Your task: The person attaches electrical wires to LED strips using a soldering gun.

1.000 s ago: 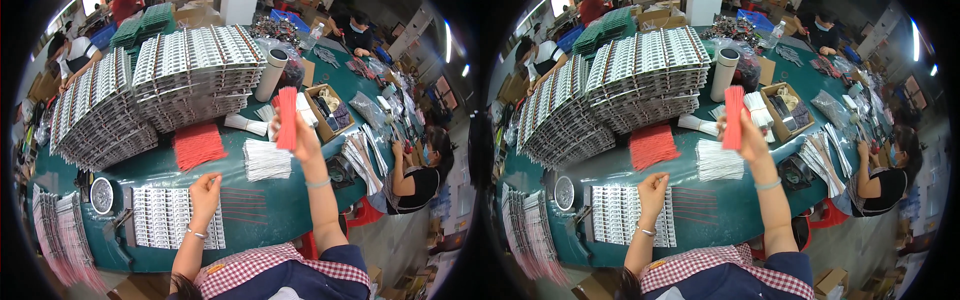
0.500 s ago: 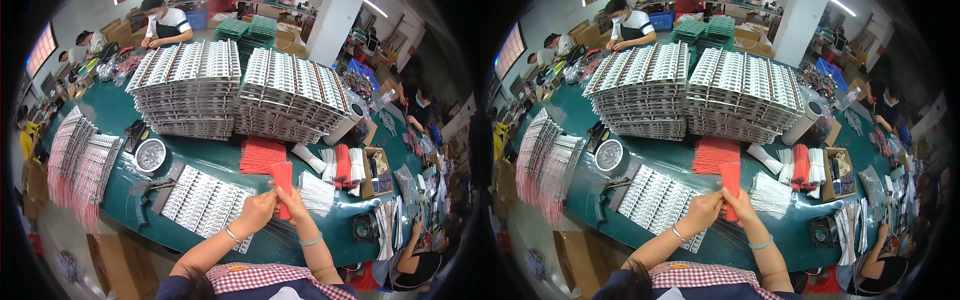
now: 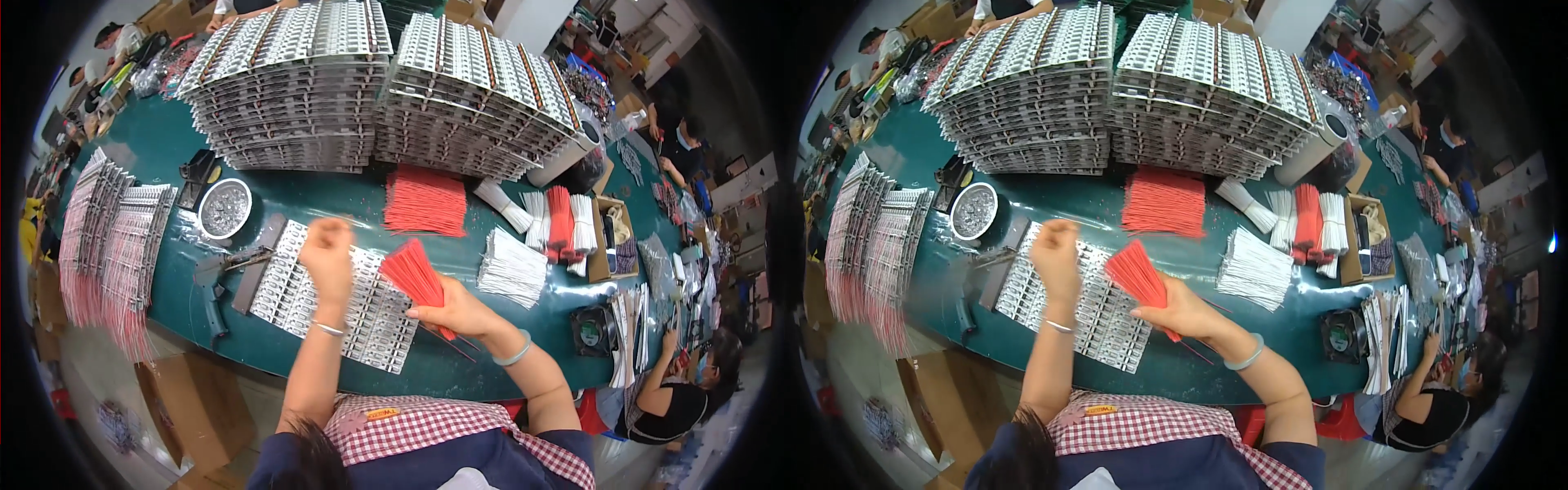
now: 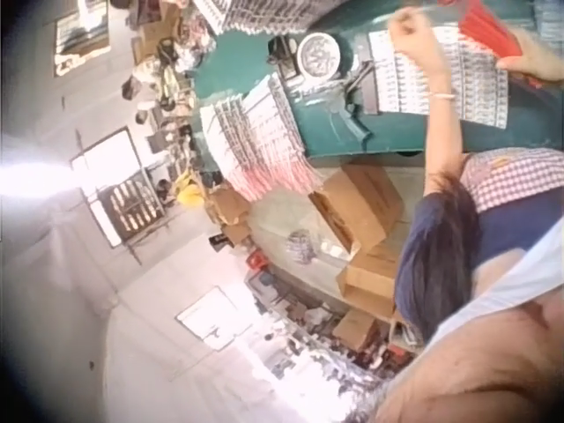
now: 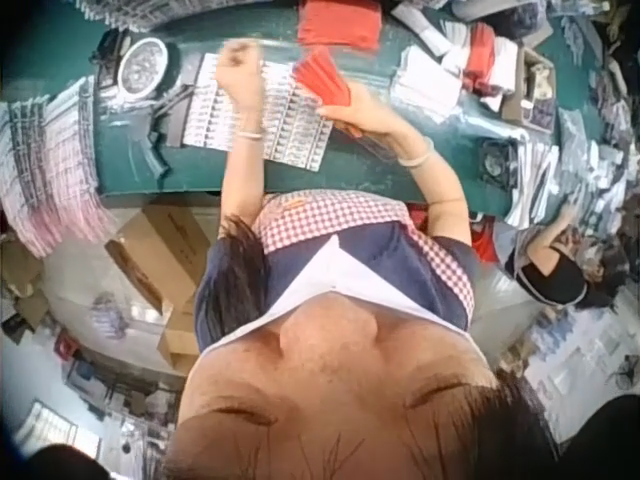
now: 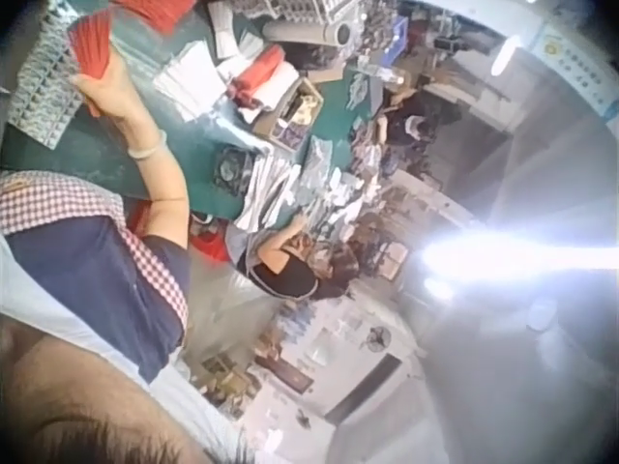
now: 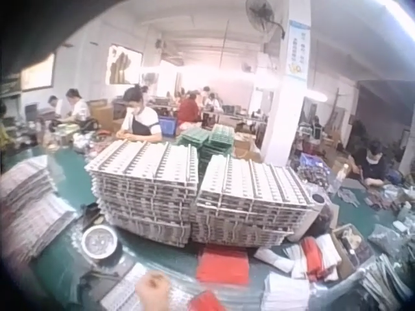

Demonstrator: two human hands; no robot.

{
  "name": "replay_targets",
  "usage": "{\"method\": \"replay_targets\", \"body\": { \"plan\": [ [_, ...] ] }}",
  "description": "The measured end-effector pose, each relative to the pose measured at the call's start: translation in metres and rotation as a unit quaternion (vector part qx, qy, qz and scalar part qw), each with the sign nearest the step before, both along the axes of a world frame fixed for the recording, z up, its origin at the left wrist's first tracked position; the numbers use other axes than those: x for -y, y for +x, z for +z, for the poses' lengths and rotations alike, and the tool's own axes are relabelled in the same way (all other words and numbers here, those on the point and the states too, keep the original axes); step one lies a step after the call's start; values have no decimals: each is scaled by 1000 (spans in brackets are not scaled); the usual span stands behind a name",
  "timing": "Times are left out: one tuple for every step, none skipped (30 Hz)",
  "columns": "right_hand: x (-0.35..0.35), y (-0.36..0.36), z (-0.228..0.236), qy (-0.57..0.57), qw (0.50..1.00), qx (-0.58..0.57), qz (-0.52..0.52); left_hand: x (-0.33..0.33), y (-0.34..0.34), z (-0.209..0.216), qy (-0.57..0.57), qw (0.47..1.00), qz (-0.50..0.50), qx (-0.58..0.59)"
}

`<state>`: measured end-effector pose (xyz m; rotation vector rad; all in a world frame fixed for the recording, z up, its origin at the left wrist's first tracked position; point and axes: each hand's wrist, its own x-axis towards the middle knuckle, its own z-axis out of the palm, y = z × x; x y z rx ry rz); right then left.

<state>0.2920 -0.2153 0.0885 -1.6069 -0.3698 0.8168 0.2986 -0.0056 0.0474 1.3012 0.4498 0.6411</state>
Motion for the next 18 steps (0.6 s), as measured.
{"method": "replay_targets", "body": {
  "plan": [
    [1,5,-2,-53,988,139,42,-23,2,-2,-125,992,7,-15],
    [4,11,-9,-46,986,161,21,-40,-1,-3,-127,992,4,-17],
    [10,21,-15,-48,986,159,19,-56,-5,-2,-265,960,-83,21],
    [14,32,-21,-111,967,230,-12,-63,-9,-2,-396,901,-165,59],
    [16,45,-23,-173,938,299,-42,-61,-11,-1,-397,901,-166,58],
    [15,60,-24,-215,914,340,-49,-59,-16,-2,-457,859,-223,61],
    [13,75,-24,-257,886,381,-56,-55,-21,-3,-514,809,-279,65],
    [12,90,-25,-253,854,453,-44,-51,-24,-5,-526,791,-303,67],
    [11,105,-26,-249,815,522,-31,-48,-26,-6,-527,791,-303,66],
    [10,120,-25,-309,796,521,12,-46,-29,-7,-545,771,-323,61],
    [8,131,-27,-307,796,521,13,-45,-32,-7,-563,750,-342,56],
    [6,142,-31,-314,774,548,36,-45,-32,-7,-556,748,-359,59],
    [6,152,-35,-320,751,574,58,-46,-32,-7,-555,749,-358,59],
    [7,161,-40,-318,735,595,68,-47,-32,-7,-557,747,-358,58],
    [4,166,-43,-316,735,595,68,-49,-32,-6,-560,745,-357,56],
    [3,171,-46,-305,725,612,78,-52,-33,-7,-556,745,-363,58],
    [3,175,-50,-294,715,629,88,-53,-31,-7,-556,746,-363,57],
    [0,176,-51,-292,716,628,89,-54,-32,-7,-560,743,-361,60]
  ]
}}
